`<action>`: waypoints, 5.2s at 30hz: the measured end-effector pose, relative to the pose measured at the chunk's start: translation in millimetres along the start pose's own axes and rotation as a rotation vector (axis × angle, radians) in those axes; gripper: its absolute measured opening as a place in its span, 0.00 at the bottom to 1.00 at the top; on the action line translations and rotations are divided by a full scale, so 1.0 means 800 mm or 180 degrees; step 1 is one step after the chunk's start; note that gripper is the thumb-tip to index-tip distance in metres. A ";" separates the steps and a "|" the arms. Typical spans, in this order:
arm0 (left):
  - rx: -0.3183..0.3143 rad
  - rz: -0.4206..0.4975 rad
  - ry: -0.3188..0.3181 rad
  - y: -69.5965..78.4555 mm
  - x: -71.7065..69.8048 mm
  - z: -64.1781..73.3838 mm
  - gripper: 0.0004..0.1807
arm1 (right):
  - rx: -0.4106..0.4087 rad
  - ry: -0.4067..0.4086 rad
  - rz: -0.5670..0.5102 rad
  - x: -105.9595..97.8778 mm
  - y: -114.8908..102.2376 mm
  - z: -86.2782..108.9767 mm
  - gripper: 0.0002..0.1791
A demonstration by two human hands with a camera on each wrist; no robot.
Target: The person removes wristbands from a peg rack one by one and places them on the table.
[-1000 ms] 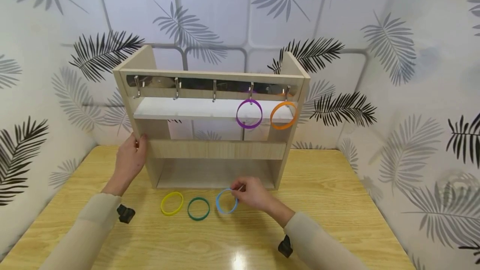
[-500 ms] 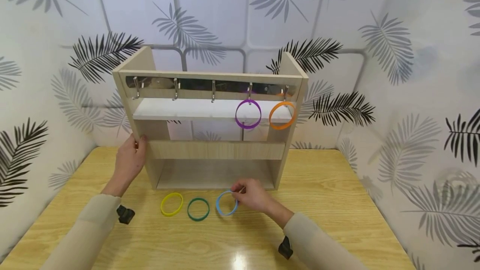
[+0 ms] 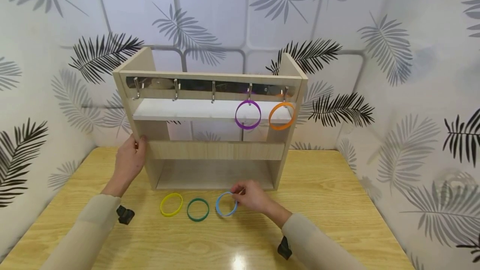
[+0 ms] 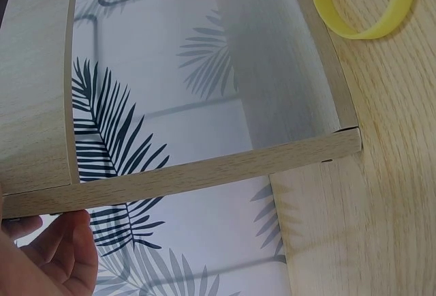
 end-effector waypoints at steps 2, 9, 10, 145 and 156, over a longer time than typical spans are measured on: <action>0.0002 -0.0009 0.0003 0.000 0.000 0.000 0.25 | 0.0010 -0.0016 -0.0017 0.000 0.002 0.000 0.06; 0.0019 0.0013 0.0018 0.000 0.000 -0.001 0.24 | 0.0005 -0.0048 -0.0003 0.002 0.006 -0.002 0.07; 0.0018 0.0015 0.0021 0.000 0.000 -0.001 0.24 | 0.0002 -0.0044 0.0000 0.003 0.007 -0.003 0.07; -0.0003 0.0035 -0.0002 -0.002 0.002 -0.003 0.25 | -0.0940 0.1455 0.1949 -0.192 -0.220 -0.075 0.12; -0.0019 0.0041 -0.0008 -0.004 0.002 -0.003 0.26 | -0.0841 0.1445 0.2000 -0.189 -0.218 -0.078 0.12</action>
Point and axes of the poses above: each hand's wrist, its own z-axis away from the middle knuckle, its own x-axis out of the palm, y = z × x, the point moved 2 cm from there along -z, towards the middle knuckle, and after that the axes turned 14 degrees about -x, right-handed, at the moved point
